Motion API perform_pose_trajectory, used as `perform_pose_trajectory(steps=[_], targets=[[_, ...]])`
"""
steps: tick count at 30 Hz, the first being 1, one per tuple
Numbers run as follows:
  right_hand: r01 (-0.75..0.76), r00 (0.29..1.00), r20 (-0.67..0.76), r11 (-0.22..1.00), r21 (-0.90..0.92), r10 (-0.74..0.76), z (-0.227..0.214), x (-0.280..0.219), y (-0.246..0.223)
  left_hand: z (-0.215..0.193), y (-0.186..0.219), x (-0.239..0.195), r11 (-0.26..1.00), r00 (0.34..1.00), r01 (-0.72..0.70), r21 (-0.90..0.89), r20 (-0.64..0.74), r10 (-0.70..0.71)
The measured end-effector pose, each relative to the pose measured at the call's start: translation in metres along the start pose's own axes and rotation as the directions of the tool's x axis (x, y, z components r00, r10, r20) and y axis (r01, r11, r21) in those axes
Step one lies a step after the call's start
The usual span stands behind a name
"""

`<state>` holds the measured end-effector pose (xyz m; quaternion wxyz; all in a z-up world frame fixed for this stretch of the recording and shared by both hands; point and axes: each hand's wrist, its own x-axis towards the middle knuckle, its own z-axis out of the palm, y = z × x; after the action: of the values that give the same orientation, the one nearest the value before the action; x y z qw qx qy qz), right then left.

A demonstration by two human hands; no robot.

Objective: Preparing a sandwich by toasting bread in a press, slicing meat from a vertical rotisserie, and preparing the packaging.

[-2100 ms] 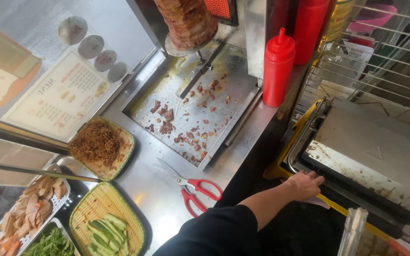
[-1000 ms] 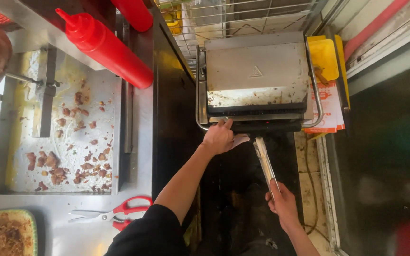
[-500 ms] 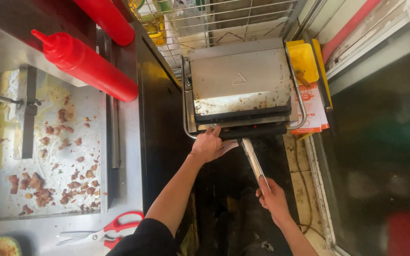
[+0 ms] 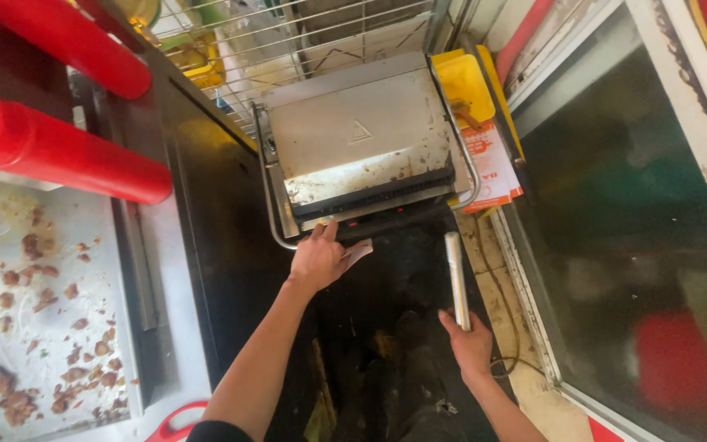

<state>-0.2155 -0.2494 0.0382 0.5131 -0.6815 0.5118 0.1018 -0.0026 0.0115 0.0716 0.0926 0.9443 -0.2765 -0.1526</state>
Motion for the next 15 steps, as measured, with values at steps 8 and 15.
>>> perform_pose_trajectory(steps=[8, 15], targets=[[0.269, 0.934, -0.356, 0.716, 0.644, -0.031, 0.051, 0.253, -0.004, 0.009, -0.002, 0.002, 0.987, 0.999, 0.018, 0.16, -0.031, -0.014], [0.22, 0.889, -0.458, 0.87, 0.442, 0.008, 0.077, 0.392, -0.037, 0.036, -0.016, 0.007, 0.975, 0.982, -0.038, 0.22, -0.173, 0.078]])
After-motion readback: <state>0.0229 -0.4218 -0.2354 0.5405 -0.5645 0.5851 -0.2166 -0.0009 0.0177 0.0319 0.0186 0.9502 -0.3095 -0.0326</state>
